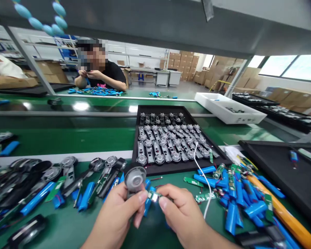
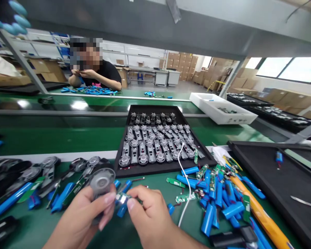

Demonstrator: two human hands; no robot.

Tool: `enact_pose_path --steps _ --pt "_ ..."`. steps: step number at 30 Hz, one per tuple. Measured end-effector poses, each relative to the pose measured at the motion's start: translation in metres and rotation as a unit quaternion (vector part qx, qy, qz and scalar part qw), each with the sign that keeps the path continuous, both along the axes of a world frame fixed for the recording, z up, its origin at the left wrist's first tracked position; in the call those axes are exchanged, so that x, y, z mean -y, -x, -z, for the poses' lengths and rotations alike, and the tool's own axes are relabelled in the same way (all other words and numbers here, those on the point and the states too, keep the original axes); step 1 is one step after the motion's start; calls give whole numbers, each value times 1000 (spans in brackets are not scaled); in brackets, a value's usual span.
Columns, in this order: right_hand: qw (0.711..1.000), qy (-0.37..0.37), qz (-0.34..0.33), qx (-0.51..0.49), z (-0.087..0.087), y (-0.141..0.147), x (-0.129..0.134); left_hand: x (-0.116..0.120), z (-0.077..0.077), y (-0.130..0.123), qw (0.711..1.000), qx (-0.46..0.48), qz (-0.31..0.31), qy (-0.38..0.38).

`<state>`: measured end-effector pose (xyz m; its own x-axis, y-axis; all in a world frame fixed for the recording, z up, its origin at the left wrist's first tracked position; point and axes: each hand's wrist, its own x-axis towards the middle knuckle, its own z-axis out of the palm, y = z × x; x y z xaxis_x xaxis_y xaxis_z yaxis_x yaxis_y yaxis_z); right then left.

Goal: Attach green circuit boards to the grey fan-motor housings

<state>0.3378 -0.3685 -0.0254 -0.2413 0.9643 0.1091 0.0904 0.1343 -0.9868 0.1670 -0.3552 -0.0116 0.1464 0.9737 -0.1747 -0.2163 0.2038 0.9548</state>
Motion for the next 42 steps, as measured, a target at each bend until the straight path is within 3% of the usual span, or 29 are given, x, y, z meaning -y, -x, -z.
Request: enact_pose_path --steps 7,21,33,42 --pt "1000 17 9 -21 8 0 -1 6 6 -4 996 80 35 22" --pt "999 13 -14 -43 11 -6 0 6 11 -6 993 103 29 46" --pt "999 11 -25 -31 8 -5 -1 17 -17 -11 996 60 -18 66" --pt "1000 14 -16 -11 7 -4 1 6 5 -9 995 74 7 63"
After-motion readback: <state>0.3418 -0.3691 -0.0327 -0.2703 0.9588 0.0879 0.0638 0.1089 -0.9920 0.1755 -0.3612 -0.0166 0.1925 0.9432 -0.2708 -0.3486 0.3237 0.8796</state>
